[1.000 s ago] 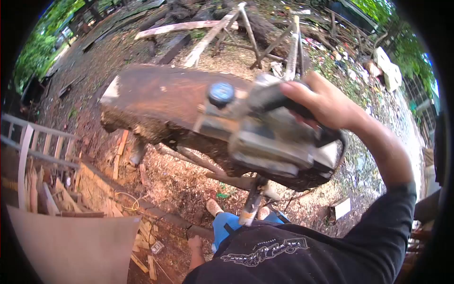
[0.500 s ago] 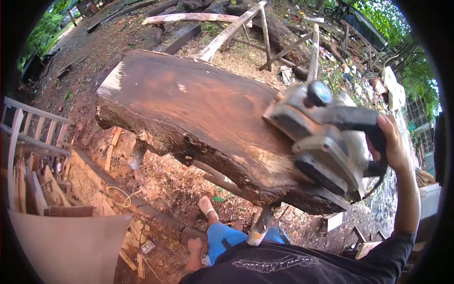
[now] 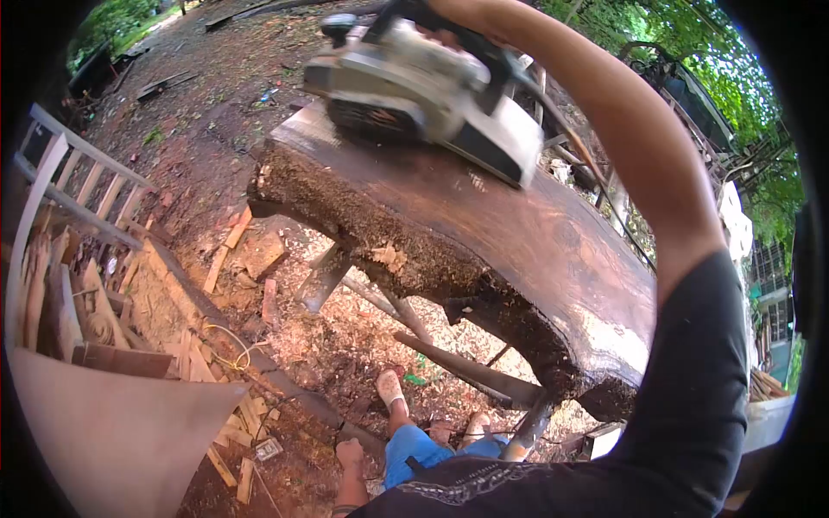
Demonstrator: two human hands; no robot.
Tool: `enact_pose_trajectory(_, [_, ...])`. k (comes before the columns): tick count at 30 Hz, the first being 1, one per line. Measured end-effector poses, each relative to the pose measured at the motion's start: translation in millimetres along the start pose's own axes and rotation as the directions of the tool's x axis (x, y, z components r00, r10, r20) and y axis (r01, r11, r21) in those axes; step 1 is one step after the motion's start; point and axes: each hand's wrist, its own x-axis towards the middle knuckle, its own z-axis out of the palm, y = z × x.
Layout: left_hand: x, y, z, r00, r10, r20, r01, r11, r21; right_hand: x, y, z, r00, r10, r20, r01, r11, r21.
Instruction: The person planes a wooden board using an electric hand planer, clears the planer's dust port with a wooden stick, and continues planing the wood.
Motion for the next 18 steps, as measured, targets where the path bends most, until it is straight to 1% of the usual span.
enact_pose_trajectory(1, [-7.8,-0.2,-6.0,0.999,-0.046,-0.005,0.046,0.997,-0.060,19.1,-8.6,9.9,0.999,-0.010,0.033,0.008,0.997,0.073])
enact_pose_trajectory(2, [-10.3,4.3,-10.2,0.997,-0.081,-0.011,0.079,0.989,-0.125,43.4,-11.5,11.7,0.997,0.063,0.045,-0.066,0.996,0.067])
enact_pose_trajectory(3, [-10.0,2.9,-14.7,0.990,-0.133,-0.041,0.128,0.986,-0.107,66.3,-6.9,17.3,0.997,0.054,0.048,-0.059,0.992,0.112])
enact_pose_trajectory(5, [-7.6,0.3,-20.1,0.968,-0.231,-0.099,0.223,0.971,-0.081,86.7,2.5,22.8,0.984,0.179,-0.019,-0.169,0.954,0.248])
enact_pose_trajectory(6, [-7.7,-5.6,-22.5,0.990,-0.045,-0.137,0.050,0.998,0.034,68.5,-3.4,21.5,0.985,0.170,-0.022,-0.161,0.963,0.214])
enact_pose_trajectory(7, [-7.9,-12.0,-25.3,0.978,0.141,-0.153,-0.117,0.981,0.153,45.9,-4.6,21.4,0.987,0.158,-0.022,-0.152,0.972,0.178])
enact_pose_trajectory(8, [-16.1,-15.8,-28.6,0.971,0.185,-0.154,-0.155,0.970,0.188,19.9,-6.2,19.2,0.990,0.134,-0.053,-0.122,0.975,0.183])
enact_pose_trajectory(9, [-23.6,-20.5,-31.5,0.961,0.229,-0.154,-0.192,0.956,0.223,6.0,0.0,15.1,0.980,0.187,-0.064,-0.175,0.972,0.156])
enact_pose_trajectory(10, [-28.7,-16.1,-31.7,0.977,0.142,-0.158,-0.115,0.979,0.165,-20.4,4.6,9.6,0.982,0.184,-0.034,-0.175,0.967,0.186])
enact_pose_trajectory(11, [-41.5,-2.9,-32.6,0.986,0.053,-0.156,-0.037,0.994,0.106,-58.3,-0.3,4.0,0.970,0.231,-0.081,-0.218,0.965,0.146])
enact_pose_trajectory(12, [-47.5,-3.0,-30.6,0.986,0.061,-0.156,-0.038,0.988,0.151,-91.3,4.8,-4.5,0.962,0.269,-0.045,-0.259,0.954,0.153])
enact_pose_trajectory(13, [-51.4,-3.5,-26.8,0.985,0.070,-0.156,-0.038,0.980,0.197,-128.9,6.4,-9.5,0.951,0.299,-0.081,-0.283,0.945,0.163])
enact_pose_trajectory(14, [-54.9,-2.1,-21.4,0.985,0.081,-0.152,-0.043,0.969,0.242,-169.3,12.3,-17.2,0.972,0.225,-0.074,-0.214,0.968,0.132])
enact_pose_trajectory(15, [-68.2,6.6,-16.6,0.985,0.088,-0.147,-0.049,0.967,0.251,-208.1,17.9,-24.7,0.957,0.282,-0.072,-0.268,0.950,0.161])
enact_pose_trajectory(16, [-88.4,26.4,-12.7,0.985,0.099,-0.142,-0.059,0.964,0.261,-248.2,28.9,-32.3,0.943,0.316,-0.102,-0.300,0.943,0.143])
enact_pose_trajectory(17, [-101.6,36.7,-8.3,0.985,0.113,-0.134,-0.073,0.959,0.272,-288.8,33.1,-41.5,0.939,0.329,-0.098,-0.316,0.940,0.129])
enact_pose_trajectory(18, [-96.2,32.4,3.6,0.981,0.157,-0.110,-0.117,0.944,0.310,-329.3,42.1,-48.7,0.935,0.337,-0.114,-0.318,0.935,0.157])
